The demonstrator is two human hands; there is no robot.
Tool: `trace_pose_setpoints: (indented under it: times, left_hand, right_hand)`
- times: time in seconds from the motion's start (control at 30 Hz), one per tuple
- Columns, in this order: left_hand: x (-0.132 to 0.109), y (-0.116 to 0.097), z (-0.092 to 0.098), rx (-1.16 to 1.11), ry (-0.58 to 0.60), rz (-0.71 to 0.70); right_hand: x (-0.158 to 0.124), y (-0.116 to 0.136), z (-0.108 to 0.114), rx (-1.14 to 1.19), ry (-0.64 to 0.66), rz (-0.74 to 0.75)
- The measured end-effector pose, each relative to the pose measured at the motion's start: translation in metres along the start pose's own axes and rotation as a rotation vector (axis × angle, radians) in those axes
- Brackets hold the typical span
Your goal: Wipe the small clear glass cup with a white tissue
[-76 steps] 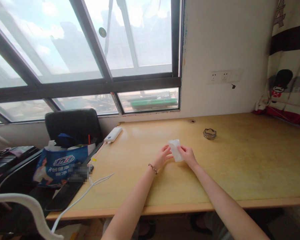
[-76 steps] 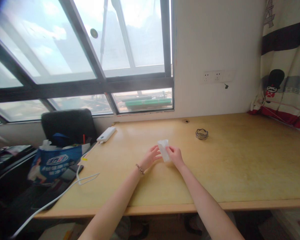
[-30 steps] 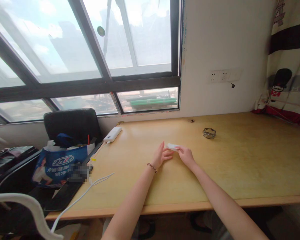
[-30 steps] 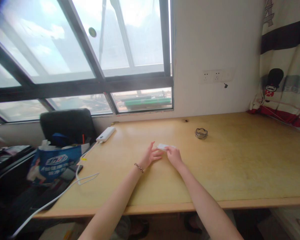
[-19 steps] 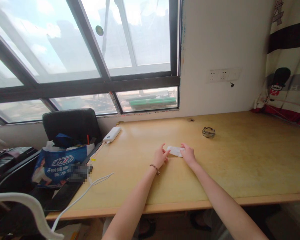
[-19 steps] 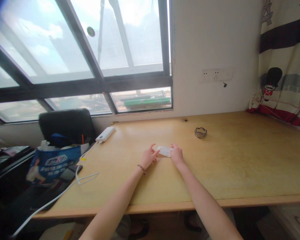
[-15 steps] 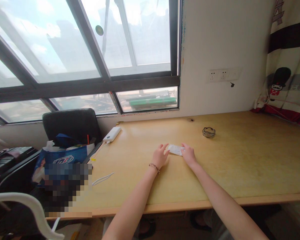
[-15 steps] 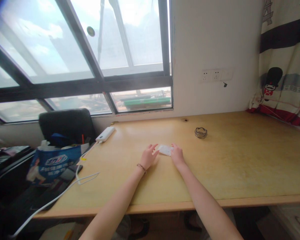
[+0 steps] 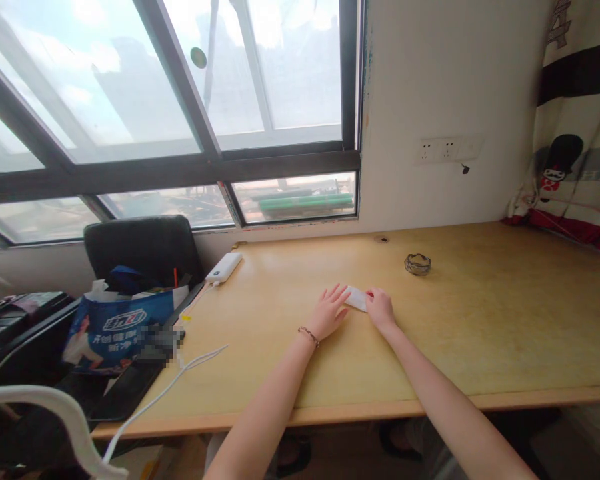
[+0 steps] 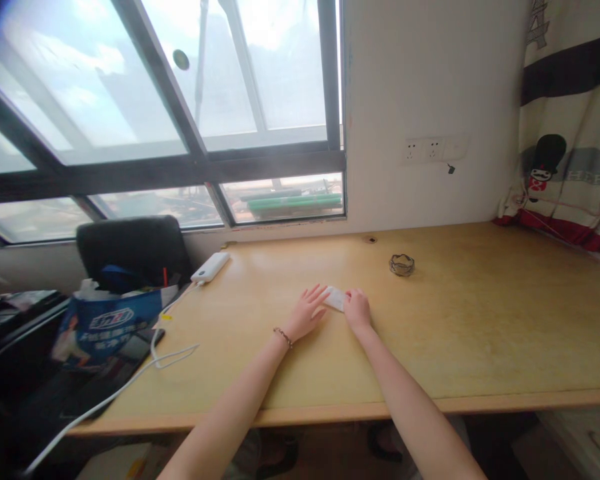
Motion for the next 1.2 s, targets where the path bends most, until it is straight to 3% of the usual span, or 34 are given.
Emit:
trace_pose_setpoints:
  times: [0.23,0.37,0.53,0.63,0.77,0.9,1.0,1.1,1.2]
  left_hand:
    - [-0.006,0.0,-0.004,0.255,0.095,-0.169]
    - [-0.008,0.0,-0.003,0.258,0.109,-0.202]
    - [-0.011,0.007,-0.013,0.18,0.104,-0.1]
    - [-0.018,0.012,-0.024,0.164,0.044,-0.031]
    - [-0.031,0.009,-0.035,0.25,0.036,0.016]
    - [-0.039,-0.006,-0.033,0.628,0.18,0.083]
    - [-0.036,-0.013,-0.028,0.779,0.228,0.038]
    - [-0.029,-0.007,-0.022,0.744,0.092,-0.032]
    - [-0.022,0.011,-0.017,0.645,-0.105,0.052]
  right_hand:
    - [-0.001,0.0,0.002,-0.038,0.022,0.03]
    - [-0.001,0.0,0.003,-0.053,0.055,0.06]
    - [0.001,0.003,0.007,-0.104,0.038,0.06]
    - [-0.013,0.017,0.009,-0.119,-0.019,0.179]
    - [-0.048,0.037,0.004,-0.084,0.177,0.469]
    - [-0.063,0.03,0.006,-0.156,0.3,0.392]
    - [-0.059,0.018,0.014,-0.145,0.344,0.384]
    - [-0.058,0.01,0.025,-0.077,0.354,0.42]
    - [-0.061,0.005,0.037,0.036,0.307,0.438]
Point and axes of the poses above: each hand's wrist, its own x-axis towards the middle knuckle, its own z-axis out of the back of the hand, y = z × x, the point moved 1 cm from there along x, towards the middle knuckle, and after that the axes turned 5 degrees about -y, right-handed, at the moved point
